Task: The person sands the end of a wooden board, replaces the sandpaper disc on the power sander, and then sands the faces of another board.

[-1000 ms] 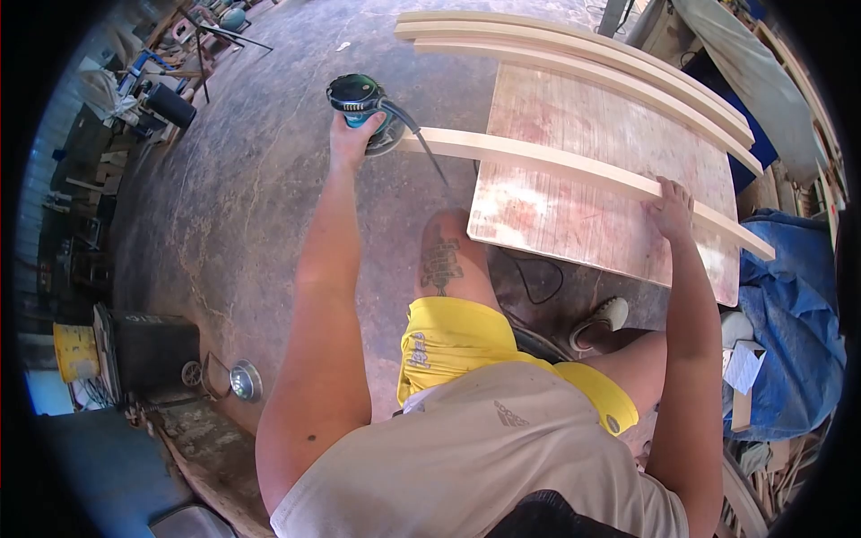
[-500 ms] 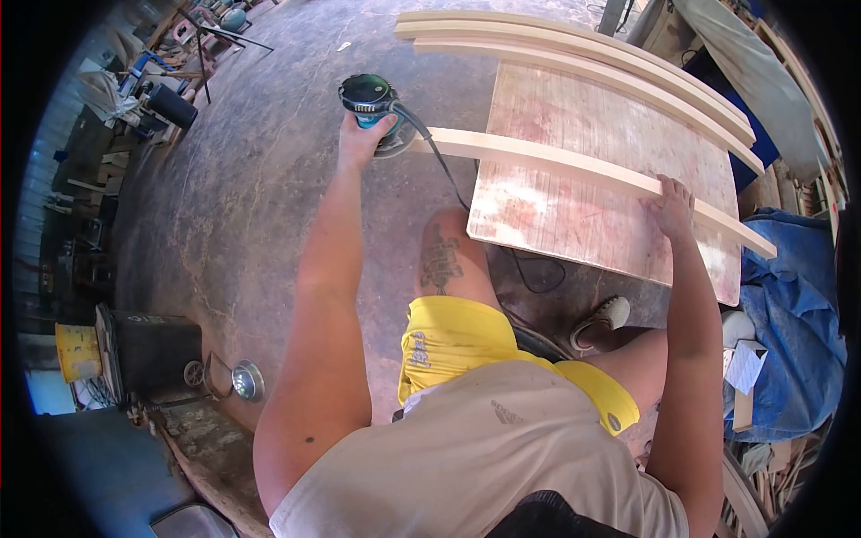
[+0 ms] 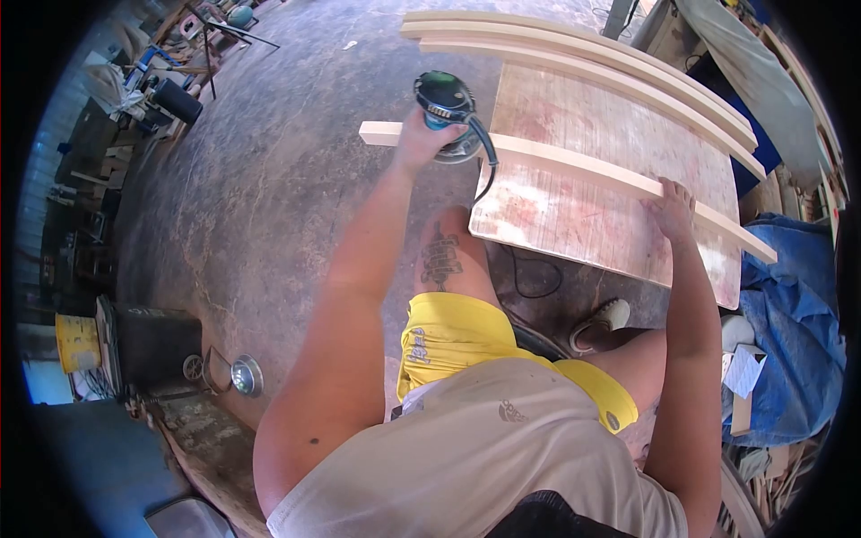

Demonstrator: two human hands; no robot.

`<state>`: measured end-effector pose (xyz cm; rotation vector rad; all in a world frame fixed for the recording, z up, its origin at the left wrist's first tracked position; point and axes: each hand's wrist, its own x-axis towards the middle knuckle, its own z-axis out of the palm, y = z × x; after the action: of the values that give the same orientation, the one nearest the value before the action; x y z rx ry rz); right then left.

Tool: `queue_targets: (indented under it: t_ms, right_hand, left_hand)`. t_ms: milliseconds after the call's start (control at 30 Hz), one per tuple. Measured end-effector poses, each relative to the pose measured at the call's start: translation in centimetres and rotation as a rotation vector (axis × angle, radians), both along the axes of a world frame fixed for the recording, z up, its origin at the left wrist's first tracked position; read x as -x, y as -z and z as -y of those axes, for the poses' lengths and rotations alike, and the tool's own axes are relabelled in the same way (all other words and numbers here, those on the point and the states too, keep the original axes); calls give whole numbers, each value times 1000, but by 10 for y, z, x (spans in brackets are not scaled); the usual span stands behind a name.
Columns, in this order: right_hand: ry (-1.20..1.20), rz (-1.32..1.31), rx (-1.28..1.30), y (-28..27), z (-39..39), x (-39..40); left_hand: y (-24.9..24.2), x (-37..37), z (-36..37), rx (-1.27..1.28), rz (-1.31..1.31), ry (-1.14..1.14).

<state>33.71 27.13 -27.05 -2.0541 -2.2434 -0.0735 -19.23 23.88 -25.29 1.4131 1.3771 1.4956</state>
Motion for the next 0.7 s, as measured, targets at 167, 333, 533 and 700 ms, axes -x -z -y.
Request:
queue_targets:
  t_ms: [167,333,533,700]
  right_hand:
    - [15,-22,20,-6,4,4]
    - [10,-28,24,-8,5,6]
    - [14,-37,55,-13,7,7]
    - [26,-17,51,-7,4,4]
  left_hand:
    - [-2,-37,-5,24,-12,80]
    - [-10,-73,-5,50,-12,138]
    - [-13,-97,-7,68,-72,199]
    - [-15,-92,-3,76,-56,163]
